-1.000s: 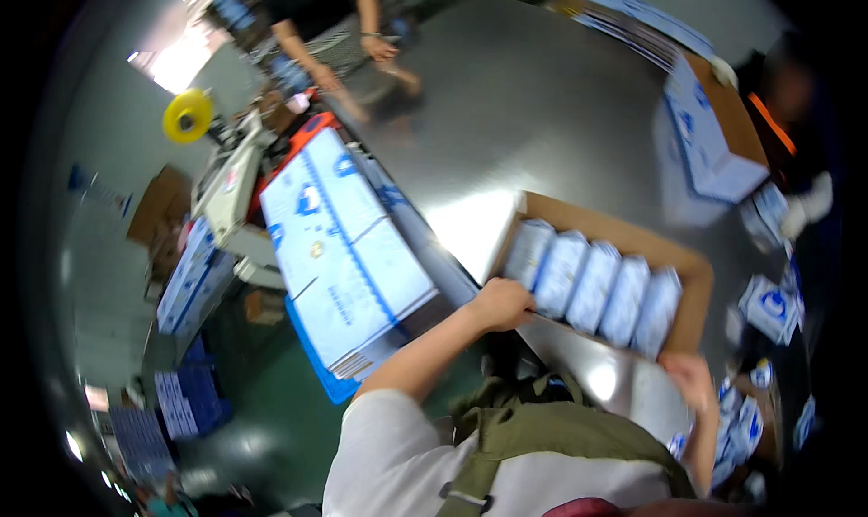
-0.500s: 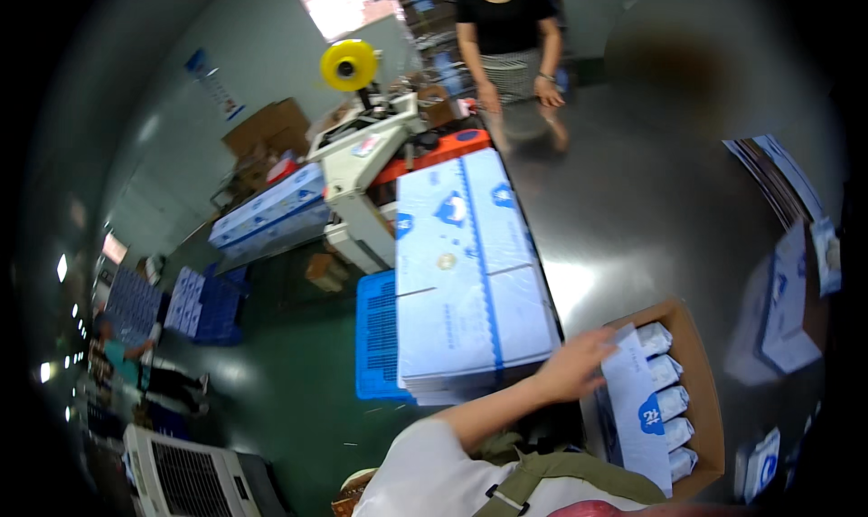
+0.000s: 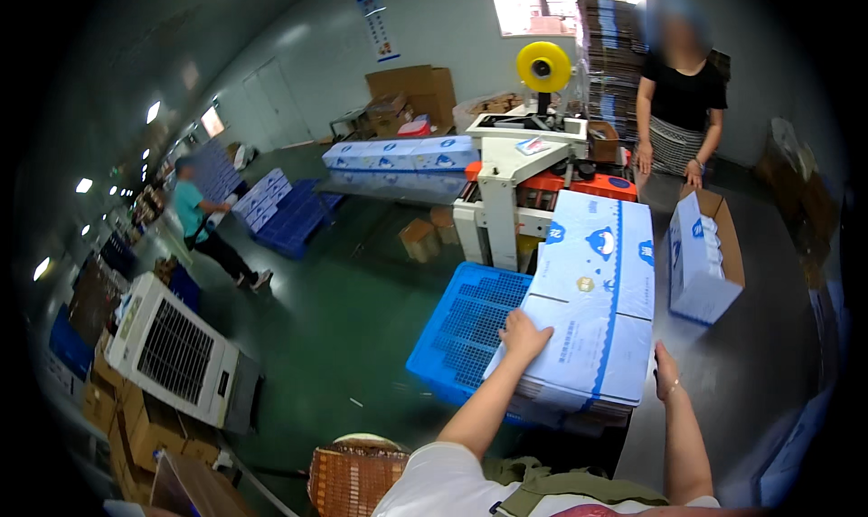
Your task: The person packs blue packages into cardboard boxes, placing the packages in rows inside the boxes and then moving the filled boxes aside.
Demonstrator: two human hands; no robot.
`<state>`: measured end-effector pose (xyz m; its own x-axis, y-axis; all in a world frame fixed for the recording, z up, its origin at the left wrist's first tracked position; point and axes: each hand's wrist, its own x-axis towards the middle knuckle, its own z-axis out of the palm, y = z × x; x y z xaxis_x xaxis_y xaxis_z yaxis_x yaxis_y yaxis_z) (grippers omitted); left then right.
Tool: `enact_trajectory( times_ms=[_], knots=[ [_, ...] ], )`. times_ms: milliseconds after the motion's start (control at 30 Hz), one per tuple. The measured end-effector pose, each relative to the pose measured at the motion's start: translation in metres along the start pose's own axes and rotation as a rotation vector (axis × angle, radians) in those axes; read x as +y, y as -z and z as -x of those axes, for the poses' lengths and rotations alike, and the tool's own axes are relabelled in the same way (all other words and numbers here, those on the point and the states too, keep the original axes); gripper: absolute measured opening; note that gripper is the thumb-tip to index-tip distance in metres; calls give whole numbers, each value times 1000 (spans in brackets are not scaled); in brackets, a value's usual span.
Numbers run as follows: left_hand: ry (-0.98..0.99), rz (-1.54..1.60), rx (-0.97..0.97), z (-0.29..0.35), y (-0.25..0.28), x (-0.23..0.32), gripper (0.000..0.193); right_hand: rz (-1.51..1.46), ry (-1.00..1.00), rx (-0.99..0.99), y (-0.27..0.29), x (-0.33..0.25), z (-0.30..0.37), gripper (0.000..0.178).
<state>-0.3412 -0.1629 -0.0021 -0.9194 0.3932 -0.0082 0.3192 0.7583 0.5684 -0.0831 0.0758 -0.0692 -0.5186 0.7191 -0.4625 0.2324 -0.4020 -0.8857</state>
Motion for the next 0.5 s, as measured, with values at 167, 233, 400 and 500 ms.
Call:
enact_trajectory(
  times_ms=[167, 233, 400, 500],
  knots=[
    [-120, 250, 141, 25, 38, 35, 73, 73, 228, -28, -44, -13, 28, 79],
    [-320, 507, 203, 61, 61, 58, 68, -174, 292, 5, -15, -10, 48, 69],
    [-1184, 877, -65, 180, 56, 99, 67, -996, 571, 332, 153, -11, 109, 44],
    [-1161, 1077, -837, 241, 32, 86, 63, -668, 731, 664, 196, -49, 222, 36]
  ],
)
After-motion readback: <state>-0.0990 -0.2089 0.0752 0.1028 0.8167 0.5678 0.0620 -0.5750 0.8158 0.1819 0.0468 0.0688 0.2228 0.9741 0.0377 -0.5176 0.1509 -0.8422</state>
